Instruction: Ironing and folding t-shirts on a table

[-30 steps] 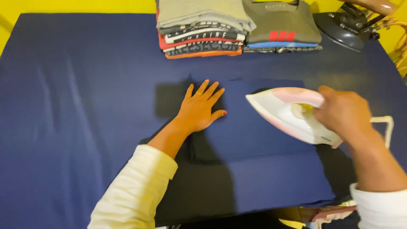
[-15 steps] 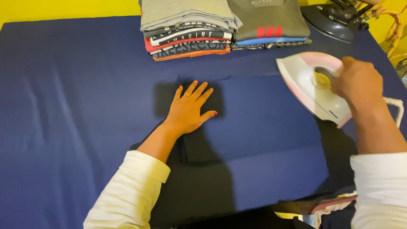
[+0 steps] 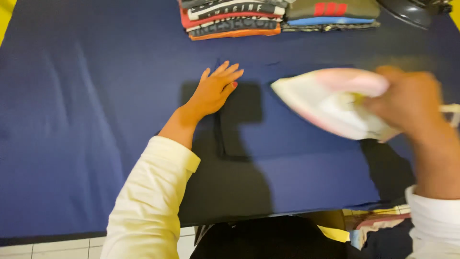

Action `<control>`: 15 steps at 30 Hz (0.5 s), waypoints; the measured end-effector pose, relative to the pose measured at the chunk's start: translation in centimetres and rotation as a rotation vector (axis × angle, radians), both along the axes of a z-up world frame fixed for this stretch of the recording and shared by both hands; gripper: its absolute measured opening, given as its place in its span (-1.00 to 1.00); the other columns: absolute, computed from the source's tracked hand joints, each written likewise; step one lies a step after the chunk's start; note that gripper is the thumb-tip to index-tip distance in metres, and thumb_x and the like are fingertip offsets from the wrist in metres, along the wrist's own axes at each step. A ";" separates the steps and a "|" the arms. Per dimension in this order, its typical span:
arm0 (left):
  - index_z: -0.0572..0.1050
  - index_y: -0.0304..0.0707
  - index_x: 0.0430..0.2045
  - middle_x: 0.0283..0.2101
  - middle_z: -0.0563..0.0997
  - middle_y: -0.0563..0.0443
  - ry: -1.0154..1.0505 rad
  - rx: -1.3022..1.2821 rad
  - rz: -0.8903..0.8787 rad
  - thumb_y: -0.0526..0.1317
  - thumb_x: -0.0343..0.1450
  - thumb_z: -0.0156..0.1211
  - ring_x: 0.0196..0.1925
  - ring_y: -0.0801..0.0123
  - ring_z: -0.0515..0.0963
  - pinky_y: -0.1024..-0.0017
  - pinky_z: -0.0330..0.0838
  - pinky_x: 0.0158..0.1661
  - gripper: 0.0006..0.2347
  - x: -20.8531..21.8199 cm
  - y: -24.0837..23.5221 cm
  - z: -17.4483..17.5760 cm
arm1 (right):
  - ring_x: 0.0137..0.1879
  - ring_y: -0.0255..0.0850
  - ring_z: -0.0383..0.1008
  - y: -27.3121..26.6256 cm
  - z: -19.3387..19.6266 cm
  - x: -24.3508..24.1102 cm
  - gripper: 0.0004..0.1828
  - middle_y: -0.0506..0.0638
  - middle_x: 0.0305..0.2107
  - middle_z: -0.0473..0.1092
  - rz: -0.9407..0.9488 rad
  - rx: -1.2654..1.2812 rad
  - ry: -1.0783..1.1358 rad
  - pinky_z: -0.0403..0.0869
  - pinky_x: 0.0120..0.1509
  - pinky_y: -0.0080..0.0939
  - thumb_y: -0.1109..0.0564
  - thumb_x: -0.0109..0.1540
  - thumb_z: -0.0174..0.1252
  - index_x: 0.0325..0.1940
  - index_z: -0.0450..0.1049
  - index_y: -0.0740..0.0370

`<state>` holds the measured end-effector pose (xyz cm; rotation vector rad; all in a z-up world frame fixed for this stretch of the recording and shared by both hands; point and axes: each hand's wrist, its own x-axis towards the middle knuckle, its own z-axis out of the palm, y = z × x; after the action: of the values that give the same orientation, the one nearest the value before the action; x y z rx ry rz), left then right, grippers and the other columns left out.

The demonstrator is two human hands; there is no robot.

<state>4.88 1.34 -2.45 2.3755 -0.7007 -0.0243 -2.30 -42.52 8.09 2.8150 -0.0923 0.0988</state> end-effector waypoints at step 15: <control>-0.21 0.27 0.55 0.53 0.21 -0.16 0.005 0.192 -0.016 0.04 0.67 -0.24 0.59 0.13 0.11 -0.23 -0.21 0.45 -0.48 1.1 0.8 -0.8 | -0.22 0.13 0.61 17.6 3.5 -3.2 -0.80 -0.08 -0.54 0.49 0.630 0.276 0.304 0.57 -0.17 0.17 0.04 0.01 0.18 -0.28 0.46 -0.13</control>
<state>5.95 2.18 -3.21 2.5516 -0.7437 -0.1094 -5.54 -24.91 11.54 2.9754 0.9128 -0.2144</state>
